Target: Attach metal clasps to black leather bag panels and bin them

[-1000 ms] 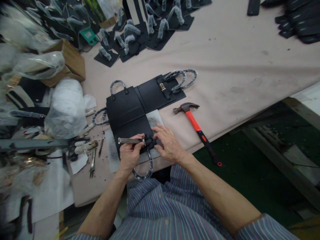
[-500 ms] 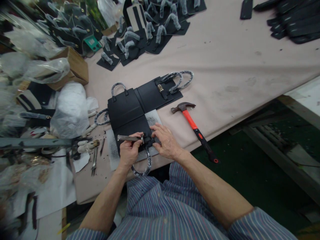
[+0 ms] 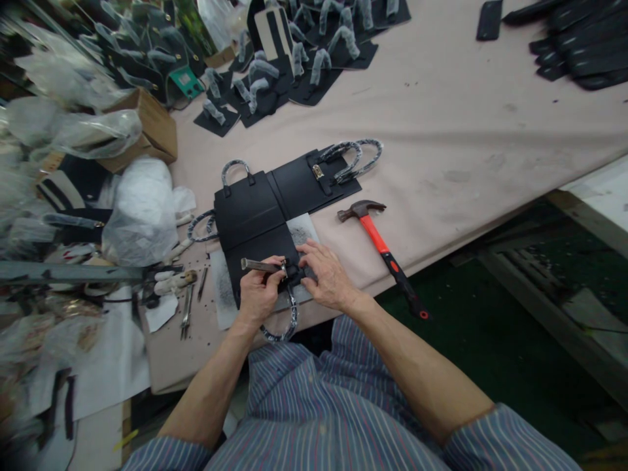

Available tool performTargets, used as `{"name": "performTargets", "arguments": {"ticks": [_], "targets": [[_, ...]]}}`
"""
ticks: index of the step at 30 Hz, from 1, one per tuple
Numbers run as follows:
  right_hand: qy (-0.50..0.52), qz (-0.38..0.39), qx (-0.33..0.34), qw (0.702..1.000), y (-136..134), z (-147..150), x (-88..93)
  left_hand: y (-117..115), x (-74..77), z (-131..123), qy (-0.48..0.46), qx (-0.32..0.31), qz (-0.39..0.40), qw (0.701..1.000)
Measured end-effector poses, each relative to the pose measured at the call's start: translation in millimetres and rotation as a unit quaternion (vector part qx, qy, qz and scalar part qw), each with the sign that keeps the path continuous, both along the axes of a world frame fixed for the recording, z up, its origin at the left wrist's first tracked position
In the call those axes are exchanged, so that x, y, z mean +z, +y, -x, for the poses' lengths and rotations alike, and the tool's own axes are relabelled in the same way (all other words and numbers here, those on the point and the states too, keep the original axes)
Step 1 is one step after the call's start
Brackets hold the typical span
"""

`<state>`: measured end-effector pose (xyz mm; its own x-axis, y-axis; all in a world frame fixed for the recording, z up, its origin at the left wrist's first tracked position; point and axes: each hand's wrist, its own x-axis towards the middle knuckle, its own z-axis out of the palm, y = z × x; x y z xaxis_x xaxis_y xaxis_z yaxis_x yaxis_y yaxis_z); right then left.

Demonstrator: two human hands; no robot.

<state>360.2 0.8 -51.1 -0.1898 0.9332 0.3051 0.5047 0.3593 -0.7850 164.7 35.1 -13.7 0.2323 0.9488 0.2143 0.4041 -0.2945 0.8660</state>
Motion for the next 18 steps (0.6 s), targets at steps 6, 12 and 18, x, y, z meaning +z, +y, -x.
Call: {"name": "performTargets", "arguments": {"ticks": [6,12,18], "targets": [[-0.004,-0.008,0.001,1.0,0,-1,-2.0,10,10.2,-3,0.056,-0.057,0.029,0.996],[0.001,-0.005,0.006,1.0,1,-2,-3.7,15,13.3,-1,0.059,-0.069,0.039,0.995],[0.002,-0.001,0.01,1.0,2,-2,-6.5,18,12.1,1,0.057,-0.065,0.038,0.996]]}}
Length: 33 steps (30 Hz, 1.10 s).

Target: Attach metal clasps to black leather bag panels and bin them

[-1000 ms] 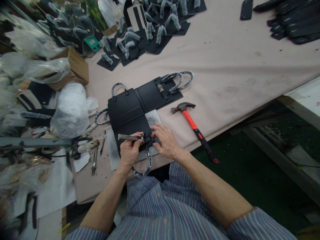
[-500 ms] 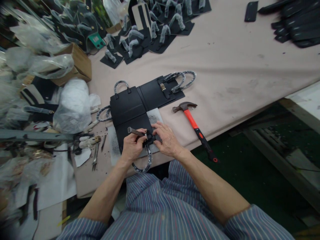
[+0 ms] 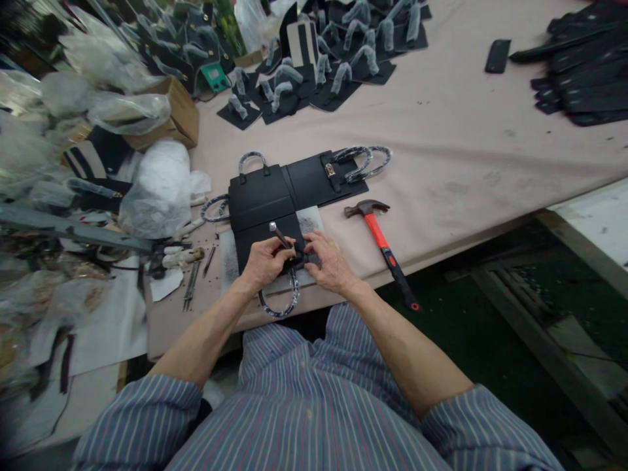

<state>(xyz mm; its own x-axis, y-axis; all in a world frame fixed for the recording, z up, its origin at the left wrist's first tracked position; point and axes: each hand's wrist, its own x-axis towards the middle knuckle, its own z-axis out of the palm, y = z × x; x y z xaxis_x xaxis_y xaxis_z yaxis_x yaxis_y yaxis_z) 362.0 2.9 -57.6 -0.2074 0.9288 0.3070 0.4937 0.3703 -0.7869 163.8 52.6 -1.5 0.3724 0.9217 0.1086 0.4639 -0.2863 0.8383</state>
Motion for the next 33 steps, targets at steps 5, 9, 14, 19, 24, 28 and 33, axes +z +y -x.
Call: {"name": "performTargets", "arguments": {"ticks": [5,9,14,19,24,28,33], "targets": [[-0.003,-0.012,-0.004,1.0,0,0,-1.0,0,-6.2,2,-0.005,-0.006,-0.021,1.0],[-0.006,-0.017,-0.004,1.0,-1,1,-1.3,-2,-10.2,4,-0.001,-0.013,-0.034,0.999],[0.006,-0.011,-0.005,1.0,-2,2,-2.0,-3,-11.9,5,-0.027,-0.009,-0.023,0.999],[0.031,-0.008,-0.027,0.999,7,5,41.3,-3,-6.4,6,-0.017,-0.02,-0.039,0.999],[-0.056,0.029,0.036,0.997,28,23,107.5,-2,-8.5,9,-0.001,-0.041,-0.075,0.996],[-0.164,0.038,0.024,0.985,38,36,119.1,-2,-11.2,8,-0.015,-0.032,-0.064,0.997],[-0.143,0.044,0.017,0.989,38,31,109.4,-1,-11.2,19,-0.127,-0.01,0.064,0.99]]}}
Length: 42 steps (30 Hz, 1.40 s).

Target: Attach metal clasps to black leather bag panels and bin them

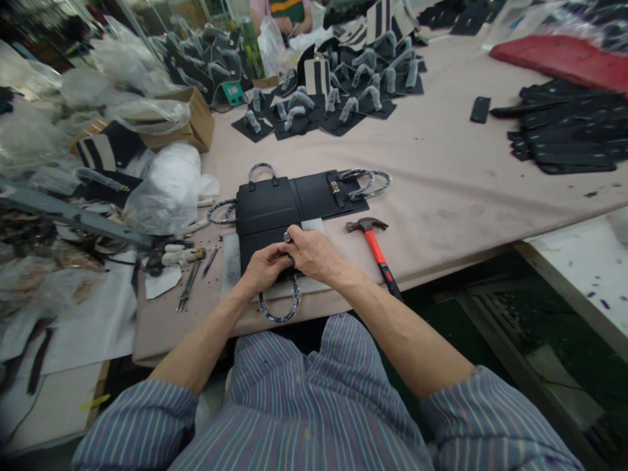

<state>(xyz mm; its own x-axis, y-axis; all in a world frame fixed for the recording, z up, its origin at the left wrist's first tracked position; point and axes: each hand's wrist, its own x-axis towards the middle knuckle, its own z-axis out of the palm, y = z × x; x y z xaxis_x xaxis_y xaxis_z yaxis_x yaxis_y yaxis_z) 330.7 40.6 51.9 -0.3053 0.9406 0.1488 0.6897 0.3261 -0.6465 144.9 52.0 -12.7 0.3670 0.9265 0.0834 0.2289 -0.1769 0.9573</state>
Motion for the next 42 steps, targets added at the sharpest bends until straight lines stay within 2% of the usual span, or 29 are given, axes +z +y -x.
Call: {"name": "performTargets", "arguments": {"ticks": [4,6,10,14,23,29,35,38,40,42], "targets": [[0.05,0.01,0.014,0.999,1,-5,-0.5,4,-7.1,27,-0.072,0.173,0.043,0.981],[0.058,0.014,0.021,0.998,2,-6,0.8,3,-10.8,39,-0.071,0.203,0.044,0.976],[0.07,0.025,0.016,0.997,3,-6,2.7,-5,-11.2,49,0.01,0.178,-0.01,0.984],[0.083,0.026,0.008,0.996,1,-7,2.8,-12,-3.7,43,0.072,0.155,-0.074,0.983],[0.097,0.025,-0.003,0.995,-3,-7,1.2,-5,17.4,13,0.058,0.092,-0.098,0.989],[0.118,0.0,-0.003,0.993,-4,-5,-2.6,-8,30.4,-4,0.061,-0.052,-0.084,0.993],[0.124,-0.017,-0.006,0.992,-1,1,-3.9,-3,29.5,-16,0.122,-0.028,-0.09,0.988],[0.137,-0.017,-0.004,0.99,-2,-1,-7.7,0,26.1,-17,0.107,-0.026,-0.079,0.991],[0.169,-0.014,-0.023,0.985,-9,-7,-15.1,0,21.4,-18,0.08,-0.022,-0.06,0.995],[0.203,-0.014,-0.08,0.976,-21,-16,-27.4,-2,14.9,-20,0.05,-0.017,-0.035,0.998]]}}
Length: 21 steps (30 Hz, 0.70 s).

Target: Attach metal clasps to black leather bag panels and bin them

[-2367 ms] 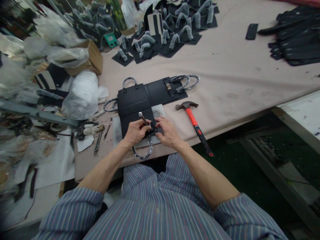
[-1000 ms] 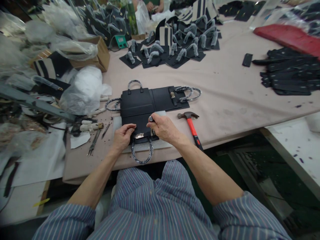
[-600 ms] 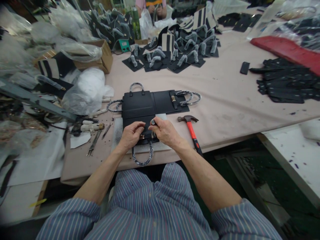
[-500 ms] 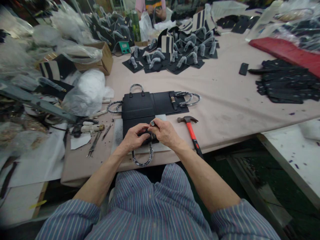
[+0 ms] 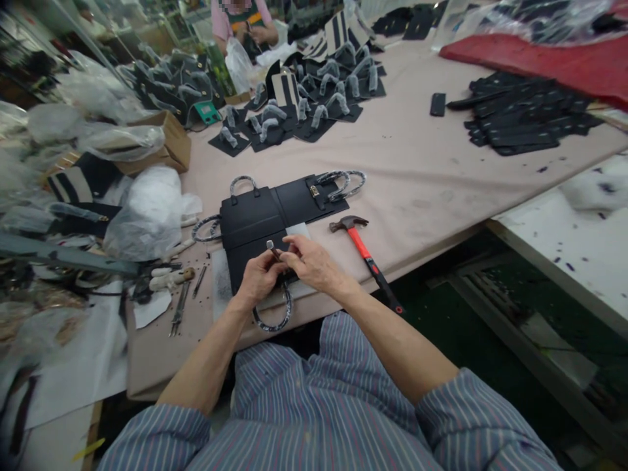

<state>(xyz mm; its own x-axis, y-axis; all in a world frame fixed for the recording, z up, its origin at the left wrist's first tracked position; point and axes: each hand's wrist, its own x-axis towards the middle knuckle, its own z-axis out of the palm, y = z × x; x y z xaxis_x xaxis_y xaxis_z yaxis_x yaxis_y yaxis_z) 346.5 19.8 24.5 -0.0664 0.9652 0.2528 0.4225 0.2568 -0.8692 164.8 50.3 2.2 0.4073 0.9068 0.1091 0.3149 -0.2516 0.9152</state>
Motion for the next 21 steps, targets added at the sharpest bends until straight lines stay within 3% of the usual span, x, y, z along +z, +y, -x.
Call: {"name": "performTargets", "arguments": {"ticks": [4,7,12,21], "targets": [[0.014,0.04,-0.147,0.988,-38,-23,-34.1,-4,-12.7,-1,-0.051,0.029,0.031,0.998],[-0.009,0.05,-0.197,0.979,-68,-37,-56.9,-5,-18.3,1,-0.068,0.048,0.031,0.996],[-0.027,0.042,-0.221,0.974,-94,-46,-71.4,-4,-22.1,3,-0.078,0.061,0.044,0.994],[-0.075,0.046,-0.197,0.976,-90,-42,-75.2,-9,-17.0,0,-0.063,0.063,0.02,0.996]]}}
